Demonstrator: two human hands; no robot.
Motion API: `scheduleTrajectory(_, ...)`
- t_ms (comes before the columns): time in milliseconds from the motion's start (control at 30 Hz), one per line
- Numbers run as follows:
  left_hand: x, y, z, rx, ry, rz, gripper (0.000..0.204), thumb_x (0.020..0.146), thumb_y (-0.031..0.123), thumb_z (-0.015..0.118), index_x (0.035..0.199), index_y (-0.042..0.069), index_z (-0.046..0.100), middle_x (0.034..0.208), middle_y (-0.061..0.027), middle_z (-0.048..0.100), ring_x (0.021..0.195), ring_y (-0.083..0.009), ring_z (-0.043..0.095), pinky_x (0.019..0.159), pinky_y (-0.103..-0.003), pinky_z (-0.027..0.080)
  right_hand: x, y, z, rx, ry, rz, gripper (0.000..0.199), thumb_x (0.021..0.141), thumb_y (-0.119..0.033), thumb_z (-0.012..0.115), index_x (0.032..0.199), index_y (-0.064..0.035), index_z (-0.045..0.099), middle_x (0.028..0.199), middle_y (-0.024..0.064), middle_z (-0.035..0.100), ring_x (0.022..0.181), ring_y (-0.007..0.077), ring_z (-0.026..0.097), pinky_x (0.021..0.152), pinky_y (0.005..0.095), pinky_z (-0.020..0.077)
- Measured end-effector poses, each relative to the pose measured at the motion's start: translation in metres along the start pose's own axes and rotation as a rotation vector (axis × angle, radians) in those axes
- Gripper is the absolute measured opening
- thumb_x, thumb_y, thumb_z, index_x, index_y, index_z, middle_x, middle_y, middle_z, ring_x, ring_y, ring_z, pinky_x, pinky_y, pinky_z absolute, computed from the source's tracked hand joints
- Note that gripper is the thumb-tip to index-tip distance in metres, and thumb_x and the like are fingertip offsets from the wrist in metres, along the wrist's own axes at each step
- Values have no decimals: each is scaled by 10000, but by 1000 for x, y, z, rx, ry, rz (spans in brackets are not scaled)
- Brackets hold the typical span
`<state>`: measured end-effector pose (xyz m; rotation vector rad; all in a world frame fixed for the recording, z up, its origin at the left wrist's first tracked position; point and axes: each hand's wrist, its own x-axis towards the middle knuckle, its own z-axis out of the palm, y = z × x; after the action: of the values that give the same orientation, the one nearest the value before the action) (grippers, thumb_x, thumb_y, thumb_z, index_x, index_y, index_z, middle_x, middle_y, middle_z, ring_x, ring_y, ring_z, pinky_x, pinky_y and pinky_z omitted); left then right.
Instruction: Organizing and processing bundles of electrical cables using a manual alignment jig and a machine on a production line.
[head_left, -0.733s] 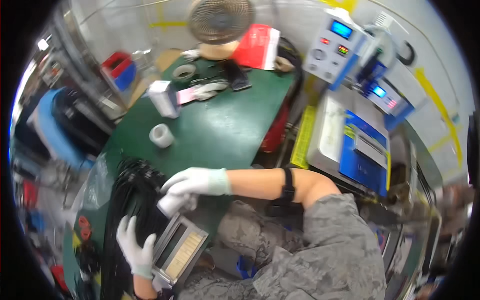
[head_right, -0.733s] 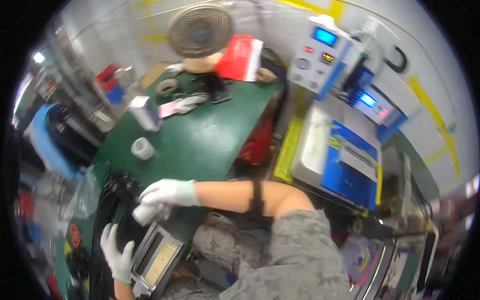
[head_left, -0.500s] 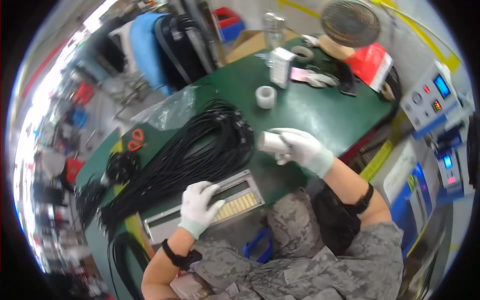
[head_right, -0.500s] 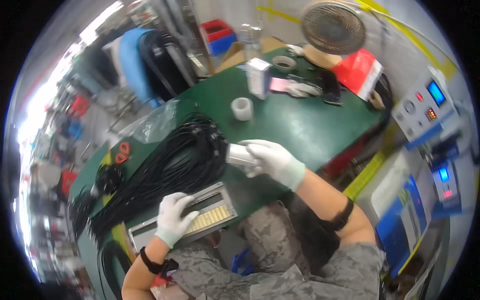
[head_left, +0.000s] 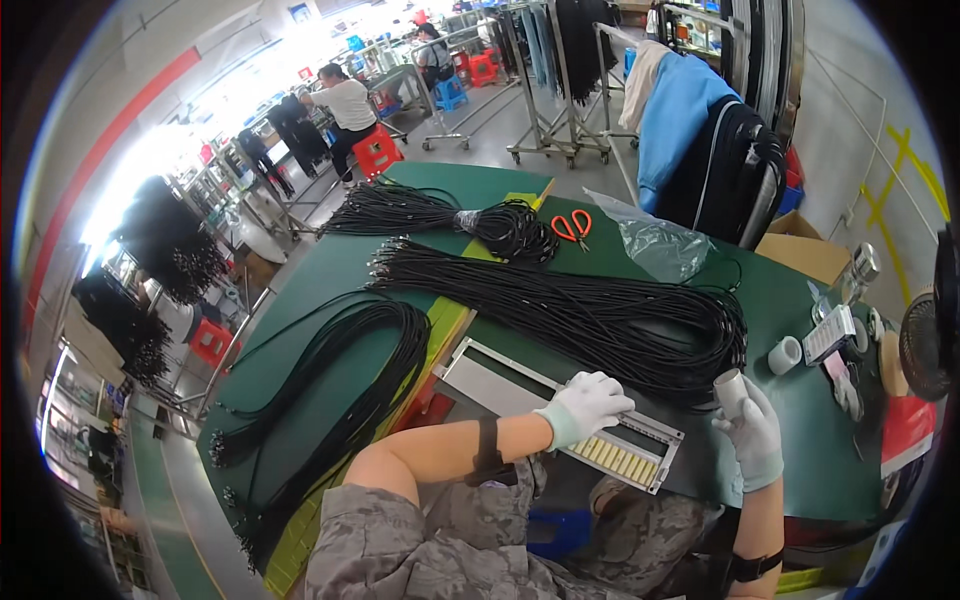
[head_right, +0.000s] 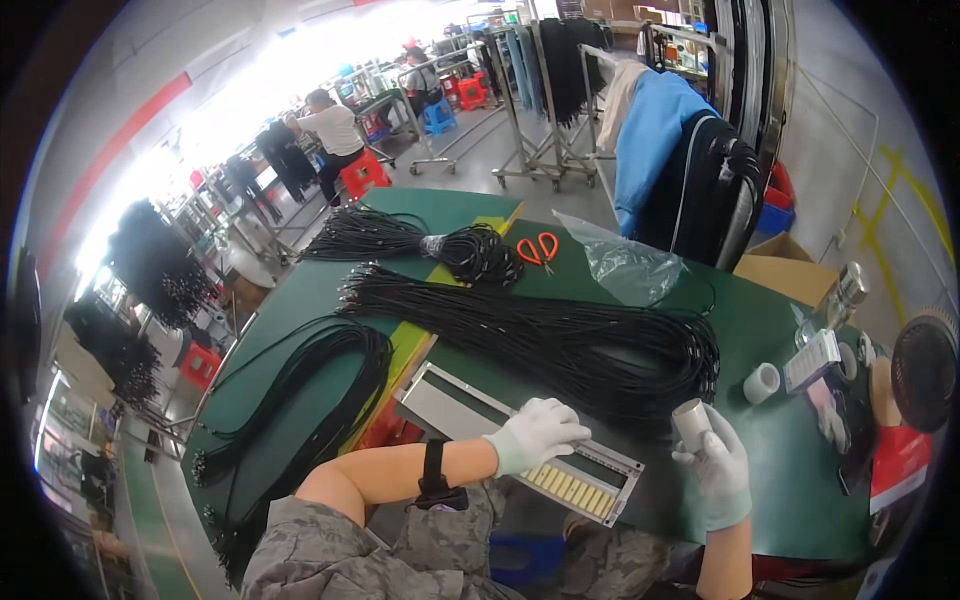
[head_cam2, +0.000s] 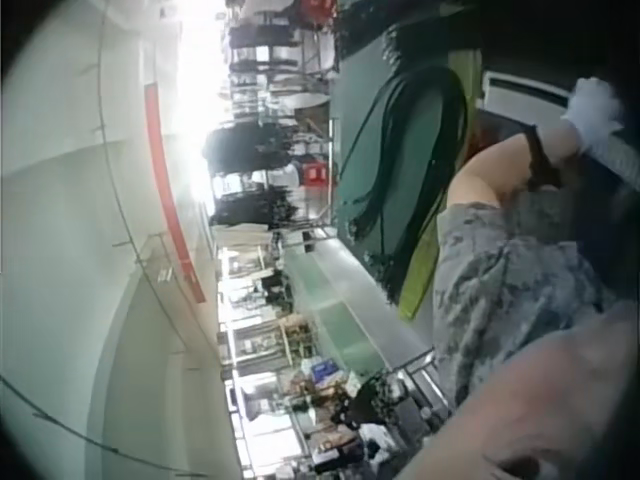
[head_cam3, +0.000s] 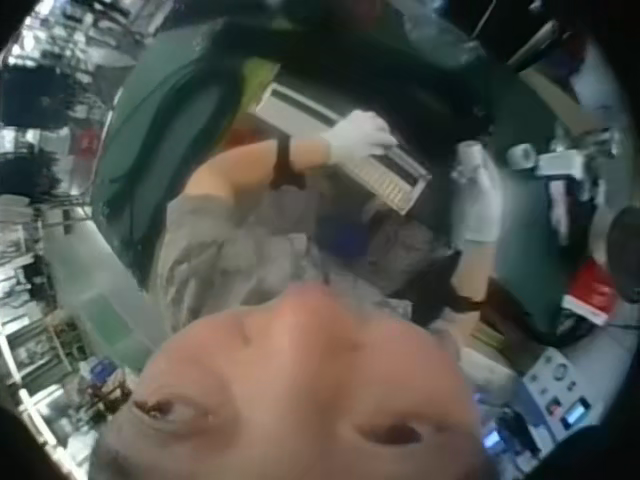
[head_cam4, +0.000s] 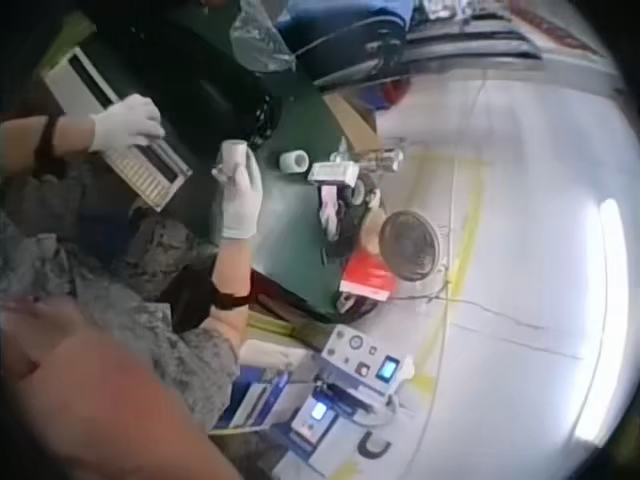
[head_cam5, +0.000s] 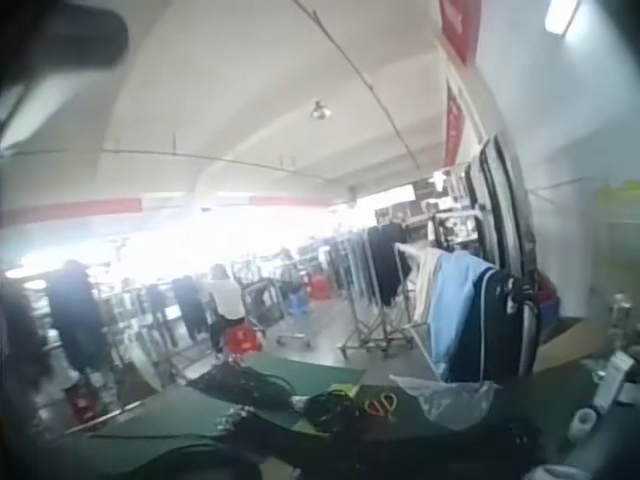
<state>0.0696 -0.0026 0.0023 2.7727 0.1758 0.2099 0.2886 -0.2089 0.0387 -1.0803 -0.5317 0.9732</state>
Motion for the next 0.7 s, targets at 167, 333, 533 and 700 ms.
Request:
scheduleTrajectory(167, 9, -9, -5, -54, 54, 68, 324, 789, 239, 655, 1093, 128, 637, 1020, -90, 614, 953, -306, 564, 842, -420, 443, 13, -3, 13, 38, -101, -27, 621, 880, -278, 607, 1367, 39, 391, 1208, 126, 560, 948, 180, 584, 770, 333, 522)
scheduleTrajectory(333, 18, 19, -43, -582, 89, -107, 404, 832, 268, 660, 1154, 35, 590, 1105, -112, 613, 1021, -266, 576, 906, -381, 444, 27, -8, 43, -38, -82, -5, 609, 887, -274, 608, 1365, 40, 397, 1232, 117, 551, 1018, 182, 571, 820, 301, 491)
scheduleTrajectory(533, 31, 41, -29, -861, 397, -227, 431, 865, 231, 668, 1190, -23, 543, 1133, -90, 588, 1059, -172, 558, 948, -310, 430, 23, -3, 44, -131, -94, -46, 596, 892, -279, 604, 1357, 38, 407, 1233, 114, 549, 1053, 168, 552, 862, 290, 458)
scheduleTrajectory(700, 27, 51, -36, -1332, 191, -301, 357, 873, 158, 657, 1159, -23, 542, 1111, -91, 593, 1028, -149, 564, 932, -285, 435, 10, 3, 63, -194, -139, -59, 567, 912, -282, 575, 1354, 33, 409, 1221, 108, 552, 1054, 154, 544, 862, 280, 445)
